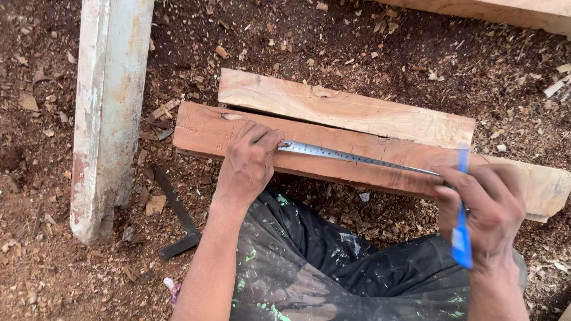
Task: The person sits on the ground with wooden planks across their lap, extends a tape measure along a plank and marks measured points with a pen. They reposition the tape for additional measurements and later use an L-shaped square against the plank to mark straight lines across the board.
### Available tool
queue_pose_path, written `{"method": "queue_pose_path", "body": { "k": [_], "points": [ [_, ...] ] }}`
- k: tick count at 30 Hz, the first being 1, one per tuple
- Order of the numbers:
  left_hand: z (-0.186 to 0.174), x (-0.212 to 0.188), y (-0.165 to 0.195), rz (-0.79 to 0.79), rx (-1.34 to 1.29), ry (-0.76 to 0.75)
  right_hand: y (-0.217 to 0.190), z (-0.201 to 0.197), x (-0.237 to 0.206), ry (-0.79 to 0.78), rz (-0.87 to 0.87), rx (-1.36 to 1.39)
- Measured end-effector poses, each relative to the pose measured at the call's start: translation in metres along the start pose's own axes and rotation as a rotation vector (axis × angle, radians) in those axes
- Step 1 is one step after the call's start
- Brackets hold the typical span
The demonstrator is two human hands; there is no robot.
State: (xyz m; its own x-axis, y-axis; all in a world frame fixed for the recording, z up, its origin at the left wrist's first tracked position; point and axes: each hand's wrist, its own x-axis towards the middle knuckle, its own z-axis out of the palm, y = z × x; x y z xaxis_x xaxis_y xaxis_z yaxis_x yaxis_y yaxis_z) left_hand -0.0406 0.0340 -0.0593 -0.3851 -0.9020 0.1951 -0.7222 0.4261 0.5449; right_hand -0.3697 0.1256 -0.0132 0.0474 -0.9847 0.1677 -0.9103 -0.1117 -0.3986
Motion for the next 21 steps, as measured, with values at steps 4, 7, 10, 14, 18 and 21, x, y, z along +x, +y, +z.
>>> {"method": "queue_pose_path", "body": {
  "k": [4,7,10,14,18,21],
  "points": [
    [0.003,0.002,0.003,-0.032,-0.038,-0.038,-0.028,0.022,0.024,-0.080,0.380,0.869],
    [0.002,0.004,0.002,-0.008,-0.012,-0.020,-0.036,0.053,0.058,-0.192,0.322,0.906],
    [-0.001,0.003,-0.001,-0.013,-0.020,-0.016,-0.044,0.075,0.069,-0.237,0.204,0.876],
    [0.001,0.001,-0.002,-0.040,-0.047,-0.044,-0.047,0.095,0.072,-0.202,0.151,0.758],
    [0.003,0.002,0.001,-0.063,-0.072,-0.043,-0.045,0.106,0.071,-0.155,0.215,0.817],
    [0.003,0.003,0.003,-0.071,-0.068,-0.041,-0.040,0.107,0.068,-0.158,0.206,0.837]
  ]
}}
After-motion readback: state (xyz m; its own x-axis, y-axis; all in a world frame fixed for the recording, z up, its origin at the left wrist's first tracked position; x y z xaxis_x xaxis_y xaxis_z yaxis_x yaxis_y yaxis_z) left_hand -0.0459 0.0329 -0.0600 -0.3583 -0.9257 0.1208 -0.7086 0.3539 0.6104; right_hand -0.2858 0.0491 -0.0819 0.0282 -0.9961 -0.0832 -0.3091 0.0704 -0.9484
